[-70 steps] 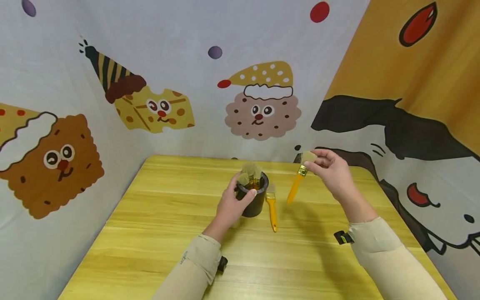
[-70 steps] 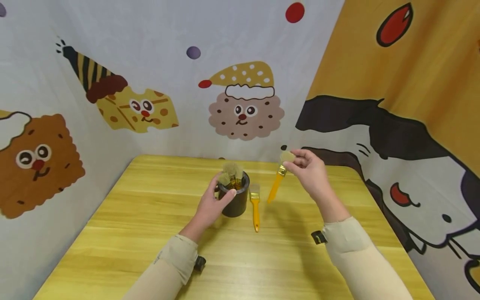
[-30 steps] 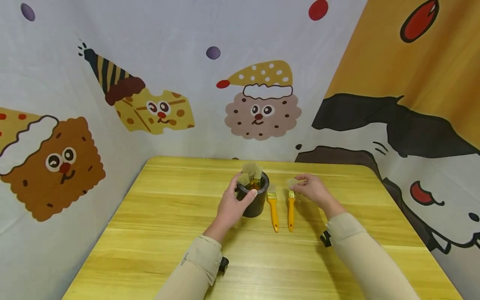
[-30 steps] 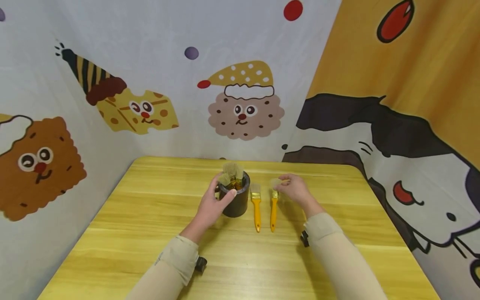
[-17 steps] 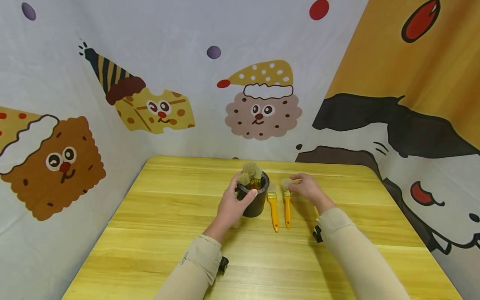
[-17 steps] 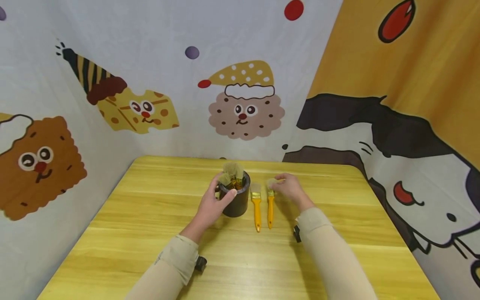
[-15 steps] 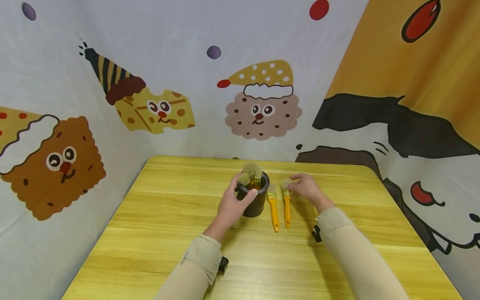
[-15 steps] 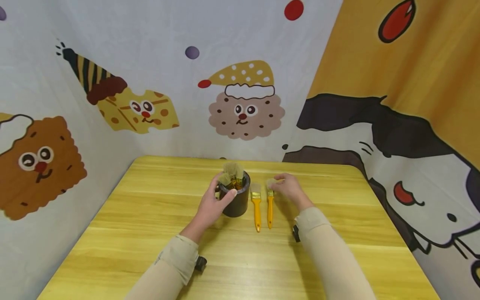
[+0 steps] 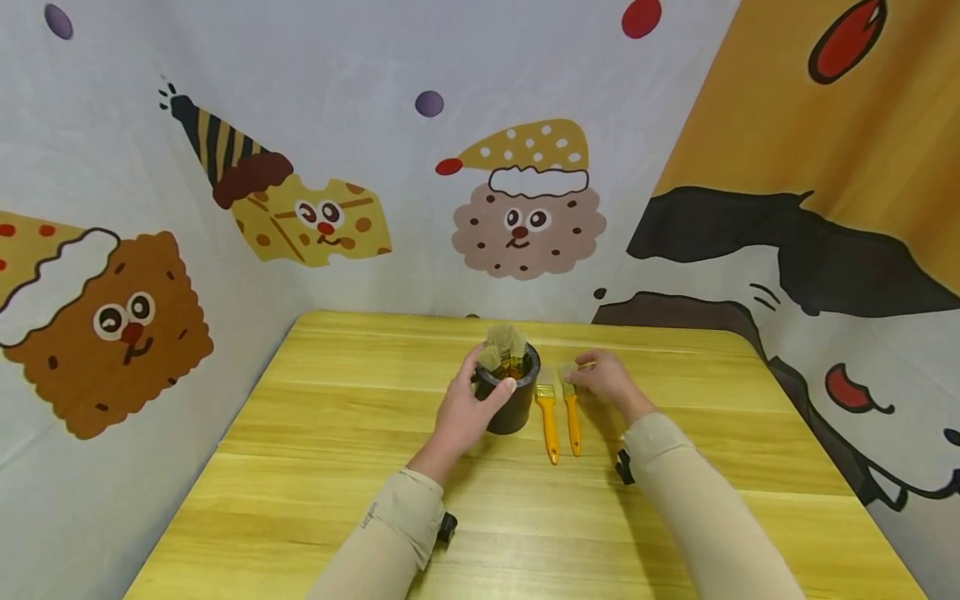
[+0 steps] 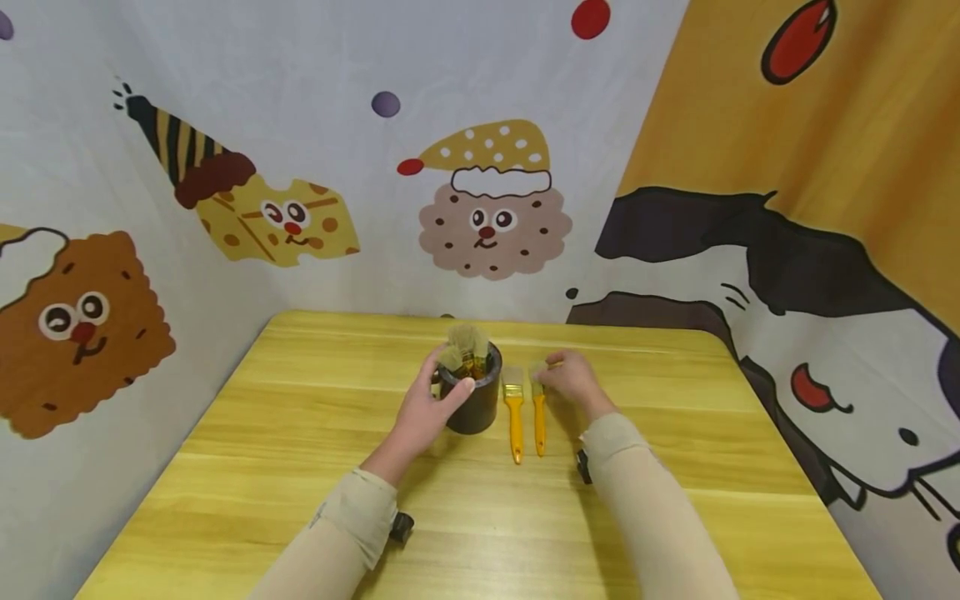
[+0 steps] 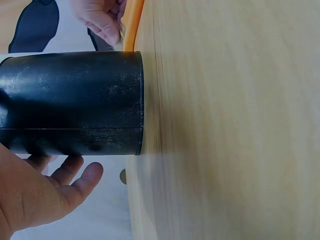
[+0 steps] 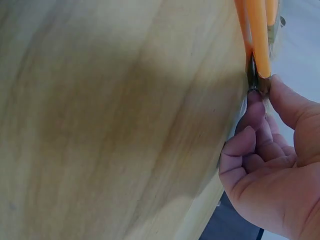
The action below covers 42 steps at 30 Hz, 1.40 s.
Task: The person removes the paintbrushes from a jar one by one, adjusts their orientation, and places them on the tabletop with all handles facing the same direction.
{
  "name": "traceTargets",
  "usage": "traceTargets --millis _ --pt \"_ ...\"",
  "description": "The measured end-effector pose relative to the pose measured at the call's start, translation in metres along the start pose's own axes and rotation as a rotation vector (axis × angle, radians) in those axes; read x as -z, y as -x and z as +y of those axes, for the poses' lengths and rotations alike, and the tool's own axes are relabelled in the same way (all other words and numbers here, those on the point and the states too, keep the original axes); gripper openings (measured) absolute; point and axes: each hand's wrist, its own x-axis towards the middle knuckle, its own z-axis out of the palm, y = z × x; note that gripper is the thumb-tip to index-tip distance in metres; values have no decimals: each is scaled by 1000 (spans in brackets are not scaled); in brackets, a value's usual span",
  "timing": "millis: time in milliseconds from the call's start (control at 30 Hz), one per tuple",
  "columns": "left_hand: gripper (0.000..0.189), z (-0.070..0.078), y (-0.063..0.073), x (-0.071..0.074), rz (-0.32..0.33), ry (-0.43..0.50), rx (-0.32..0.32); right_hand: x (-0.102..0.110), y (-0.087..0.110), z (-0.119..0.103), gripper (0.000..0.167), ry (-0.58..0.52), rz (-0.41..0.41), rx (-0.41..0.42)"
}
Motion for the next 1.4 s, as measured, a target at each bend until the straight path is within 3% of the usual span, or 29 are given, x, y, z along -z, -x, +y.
traceTargets --millis 267,1400 --pt "76 2 1 0 1 -12 6 -5 -2 1 55 96 -20 4" --pt "76 -1 2 -1 2 -4 -12 -6 6 5 58 76 -51 34"
